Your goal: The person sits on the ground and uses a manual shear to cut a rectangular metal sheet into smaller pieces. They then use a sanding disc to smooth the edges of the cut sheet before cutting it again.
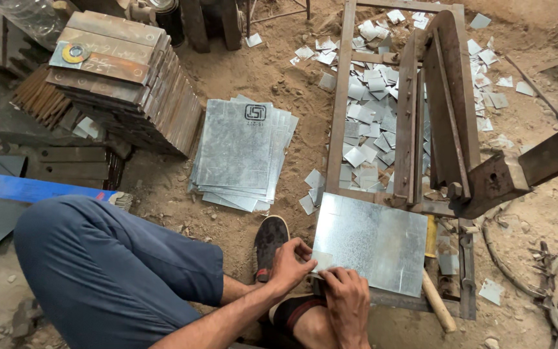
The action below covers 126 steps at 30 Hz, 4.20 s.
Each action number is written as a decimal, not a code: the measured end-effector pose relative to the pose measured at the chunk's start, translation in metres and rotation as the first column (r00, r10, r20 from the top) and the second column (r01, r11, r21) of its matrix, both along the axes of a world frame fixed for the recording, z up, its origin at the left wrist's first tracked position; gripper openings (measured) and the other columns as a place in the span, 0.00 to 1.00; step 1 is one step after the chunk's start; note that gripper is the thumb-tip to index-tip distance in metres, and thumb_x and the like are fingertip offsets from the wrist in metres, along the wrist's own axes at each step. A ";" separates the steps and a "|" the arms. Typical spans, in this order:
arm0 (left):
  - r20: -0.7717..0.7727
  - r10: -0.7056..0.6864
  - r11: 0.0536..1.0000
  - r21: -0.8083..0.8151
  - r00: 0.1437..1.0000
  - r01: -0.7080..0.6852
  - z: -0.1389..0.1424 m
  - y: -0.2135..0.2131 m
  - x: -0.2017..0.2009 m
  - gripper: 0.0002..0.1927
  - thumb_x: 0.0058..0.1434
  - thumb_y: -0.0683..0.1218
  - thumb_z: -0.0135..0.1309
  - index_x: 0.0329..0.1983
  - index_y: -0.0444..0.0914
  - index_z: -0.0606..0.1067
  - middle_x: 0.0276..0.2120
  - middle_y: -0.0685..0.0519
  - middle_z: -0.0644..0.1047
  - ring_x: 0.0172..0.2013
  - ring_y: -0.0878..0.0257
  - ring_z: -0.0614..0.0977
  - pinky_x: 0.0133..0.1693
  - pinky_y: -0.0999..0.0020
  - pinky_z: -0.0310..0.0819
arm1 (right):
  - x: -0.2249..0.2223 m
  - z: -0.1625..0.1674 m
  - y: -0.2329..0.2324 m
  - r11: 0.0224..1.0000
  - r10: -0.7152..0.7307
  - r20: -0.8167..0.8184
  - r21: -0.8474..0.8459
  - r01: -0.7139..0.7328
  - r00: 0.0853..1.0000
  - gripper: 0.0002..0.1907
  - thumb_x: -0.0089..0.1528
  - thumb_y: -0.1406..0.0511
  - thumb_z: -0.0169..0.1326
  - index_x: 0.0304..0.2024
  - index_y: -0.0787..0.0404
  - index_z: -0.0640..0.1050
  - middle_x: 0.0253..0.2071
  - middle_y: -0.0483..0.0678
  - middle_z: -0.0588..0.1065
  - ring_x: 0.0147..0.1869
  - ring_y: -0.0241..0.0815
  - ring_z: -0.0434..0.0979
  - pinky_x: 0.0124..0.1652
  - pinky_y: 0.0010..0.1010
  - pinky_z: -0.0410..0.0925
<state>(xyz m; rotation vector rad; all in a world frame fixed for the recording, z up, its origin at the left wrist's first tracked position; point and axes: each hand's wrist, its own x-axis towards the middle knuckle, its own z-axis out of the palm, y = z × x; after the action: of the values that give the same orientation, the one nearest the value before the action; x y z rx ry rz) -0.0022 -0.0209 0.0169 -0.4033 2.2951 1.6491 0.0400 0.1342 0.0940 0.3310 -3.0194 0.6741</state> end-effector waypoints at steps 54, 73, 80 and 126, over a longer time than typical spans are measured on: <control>-0.156 0.000 1.000 0.029 0.988 0.005 -0.066 0.000 -0.001 0.09 0.56 0.45 0.62 0.33 0.34 0.86 0.28 0.49 0.85 0.28 0.65 0.86 0.33 0.70 0.80 | -0.004 0.009 0.045 0.904 -0.073 0.014 -0.422 0.072 0.997 0.11 0.53 0.75 0.56 0.38 0.62 0.83 0.43 0.53 0.81 0.51 0.55 0.80 0.52 0.41 0.71; 0.214 -0.060 0.988 0.153 0.975 0.027 -0.023 0.006 -0.001 0.18 0.57 0.51 0.65 0.42 0.32 0.81 0.29 0.52 0.82 0.27 0.68 0.80 0.29 0.71 0.76 | 0.006 -0.003 0.057 0.824 -0.349 0.090 -0.444 0.351 0.933 0.08 0.64 0.67 0.63 0.43 0.65 0.83 0.37 0.50 0.79 0.37 0.41 0.78 0.38 0.30 0.69; 0.237 -0.063 0.982 0.190 0.969 0.018 -0.021 0.006 -0.006 0.18 0.54 0.50 0.67 0.41 0.32 0.82 0.30 0.53 0.82 0.29 0.67 0.79 0.31 0.70 0.74 | 0.004 0.008 0.021 0.941 -0.032 0.129 -0.330 0.073 0.991 0.10 0.58 0.72 0.58 0.41 0.59 0.85 0.39 0.50 0.79 0.44 0.48 0.80 0.42 0.37 0.72; 0.087 -0.018 1.000 -0.006 0.996 0.019 -0.039 0.022 0.002 0.20 0.47 0.52 0.69 0.34 0.34 0.77 0.25 0.50 0.79 0.28 0.59 0.82 0.34 0.63 0.77 | 0.000 -0.011 -0.009 0.794 -0.514 0.210 -0.251 0.554 0.832 0.14 0.61 0.62 0.61 0.31 0.69 0.80 0.22 0.59 0.75 0.23 0.52 0.74 0.29 0.42 0.66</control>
<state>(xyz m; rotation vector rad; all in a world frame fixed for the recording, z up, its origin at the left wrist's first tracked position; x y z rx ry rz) 0.0002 0.0014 -0.0220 -0.4449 2.2350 1.5836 0.0403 0.1252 0.0829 -0.5866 -2.8235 1.0968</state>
